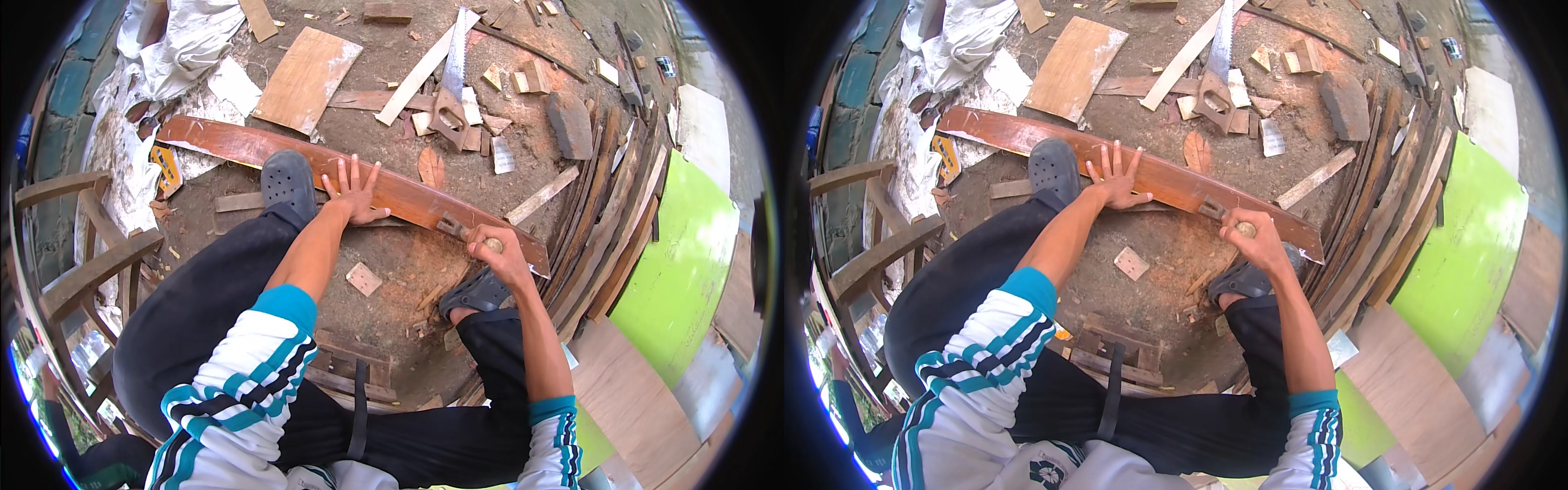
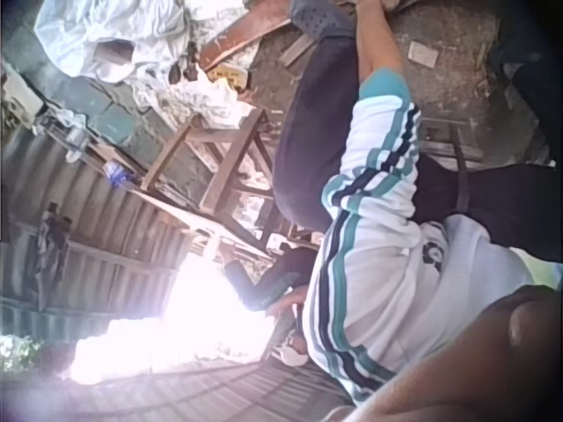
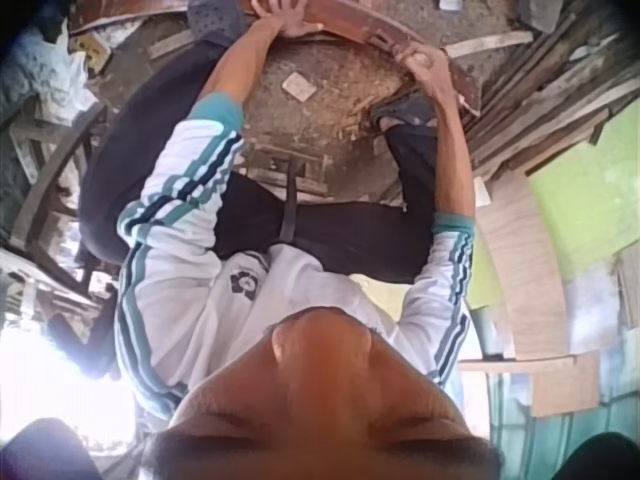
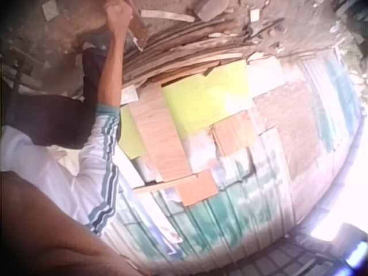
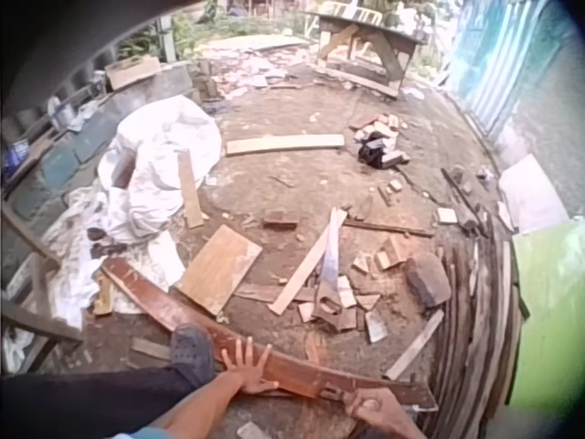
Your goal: The person sits on the ground in a cluttered outdoor area and uses a hammer to repeatedly strike a long wooden plank. The person adjusts the plank's position and continues hammering along its length to flatten or shape it.
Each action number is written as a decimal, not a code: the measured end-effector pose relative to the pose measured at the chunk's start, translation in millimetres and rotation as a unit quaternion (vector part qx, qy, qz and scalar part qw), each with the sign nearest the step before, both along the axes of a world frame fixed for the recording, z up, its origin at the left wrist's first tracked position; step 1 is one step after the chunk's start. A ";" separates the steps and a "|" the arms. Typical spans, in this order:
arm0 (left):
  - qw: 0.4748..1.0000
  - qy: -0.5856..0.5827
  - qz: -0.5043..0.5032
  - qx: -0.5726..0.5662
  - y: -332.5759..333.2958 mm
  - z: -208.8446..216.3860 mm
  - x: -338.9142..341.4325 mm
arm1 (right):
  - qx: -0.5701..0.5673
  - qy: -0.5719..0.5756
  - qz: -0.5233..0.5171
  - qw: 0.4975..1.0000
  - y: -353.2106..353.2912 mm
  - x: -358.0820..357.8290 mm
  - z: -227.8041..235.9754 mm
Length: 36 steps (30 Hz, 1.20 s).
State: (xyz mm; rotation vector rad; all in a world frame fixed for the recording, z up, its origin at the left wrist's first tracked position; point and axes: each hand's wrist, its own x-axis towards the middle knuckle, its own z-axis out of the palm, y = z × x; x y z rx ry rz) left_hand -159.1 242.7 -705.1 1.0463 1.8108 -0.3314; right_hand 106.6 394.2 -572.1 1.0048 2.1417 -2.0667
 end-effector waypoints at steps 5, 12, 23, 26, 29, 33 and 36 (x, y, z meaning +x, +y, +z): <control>1.000 -0.003 0.012 -0.001 -0.2 3.2 1.0 | -0.114 0.004 -0.029 0.993 2.1 8.1 1.0; 1.000 -0.017 -0.009 0.009 -4.0 2.0 0.1 | -0.145 0.084 -0.041 0.985 2.8 23.8 -18.4; 0.990 0.069 -0.048 0.110 -20.0 6.6 5.9 | -0.082 0.095 -0.217 0.968 -14.6 0.1 -20.8; 0.932 0.186 -0.157 0.270 -17.9 5.7 -10.7 | -0.081 0.106 -0.227 0.965 -11.5 -2.3 -19.8; 0.917 0.171 -0.258 0.253 -4.2 -1.5 -44.7 | -0.074 0.124 -0.212 0.967 -12.5 -17.8 -22.0; 0.888 0.244 -0.276 0.275 -14.7 1.6 -80.1 | -0.059 0.091 -0.183 0.977 -33.6 -50.3 -24.7; 0.917 0.247 -0.256 0.181 -11.5 10.4 -103.3 | -0.070 0.091 -0.179 0.977 -47.1 -91.4 -21.2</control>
